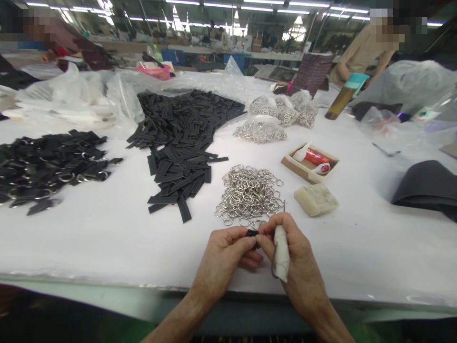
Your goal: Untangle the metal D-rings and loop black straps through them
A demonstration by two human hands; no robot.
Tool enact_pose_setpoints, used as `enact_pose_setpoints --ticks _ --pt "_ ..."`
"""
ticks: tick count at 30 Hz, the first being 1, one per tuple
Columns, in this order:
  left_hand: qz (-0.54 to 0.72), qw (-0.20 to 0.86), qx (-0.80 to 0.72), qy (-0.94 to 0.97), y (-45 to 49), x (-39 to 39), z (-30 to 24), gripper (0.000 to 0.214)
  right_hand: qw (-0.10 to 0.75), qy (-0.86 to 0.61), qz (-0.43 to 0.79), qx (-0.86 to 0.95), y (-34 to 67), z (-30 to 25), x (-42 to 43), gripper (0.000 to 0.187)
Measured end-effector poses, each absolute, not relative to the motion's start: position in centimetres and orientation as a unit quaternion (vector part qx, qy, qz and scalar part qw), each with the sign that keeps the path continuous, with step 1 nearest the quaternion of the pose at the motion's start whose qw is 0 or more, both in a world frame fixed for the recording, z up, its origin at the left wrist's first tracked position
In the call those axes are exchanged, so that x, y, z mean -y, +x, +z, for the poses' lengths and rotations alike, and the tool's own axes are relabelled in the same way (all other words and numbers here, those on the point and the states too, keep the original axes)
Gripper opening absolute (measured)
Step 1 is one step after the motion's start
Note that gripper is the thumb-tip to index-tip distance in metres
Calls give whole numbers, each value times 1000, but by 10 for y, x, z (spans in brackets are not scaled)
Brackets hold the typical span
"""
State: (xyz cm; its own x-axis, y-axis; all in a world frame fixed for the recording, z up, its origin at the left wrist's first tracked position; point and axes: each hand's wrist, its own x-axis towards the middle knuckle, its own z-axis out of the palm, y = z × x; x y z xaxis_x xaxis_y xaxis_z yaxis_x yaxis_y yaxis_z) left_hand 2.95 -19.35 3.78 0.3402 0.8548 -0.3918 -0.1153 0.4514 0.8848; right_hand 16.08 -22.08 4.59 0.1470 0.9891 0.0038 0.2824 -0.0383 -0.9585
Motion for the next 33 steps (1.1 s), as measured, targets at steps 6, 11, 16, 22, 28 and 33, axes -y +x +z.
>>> enact_pose_setpoints --ticks 6,11,16,22,28,33 --pt "348 714 -471 384 29 192 39 20 488 -597 349 532 179 49 229 23" --pt "345 726 -468 367 30 189 41 21 499 -608 286 547 213 51 242 40" --pt "338 730 -465 370 34 185 41 21 506 -661 176 525 232 56 246 40" --pt "298 721 -475 406 39 176 39 24 588 -691 161 389 237 59 233 30" --pt "276 723 -457 438 49 162 36 26 610 -689 114 376 254 60 215 30" --pt "269 726 -449 447 60 157 37 26 612 -685 111 378 261 53 201 30"
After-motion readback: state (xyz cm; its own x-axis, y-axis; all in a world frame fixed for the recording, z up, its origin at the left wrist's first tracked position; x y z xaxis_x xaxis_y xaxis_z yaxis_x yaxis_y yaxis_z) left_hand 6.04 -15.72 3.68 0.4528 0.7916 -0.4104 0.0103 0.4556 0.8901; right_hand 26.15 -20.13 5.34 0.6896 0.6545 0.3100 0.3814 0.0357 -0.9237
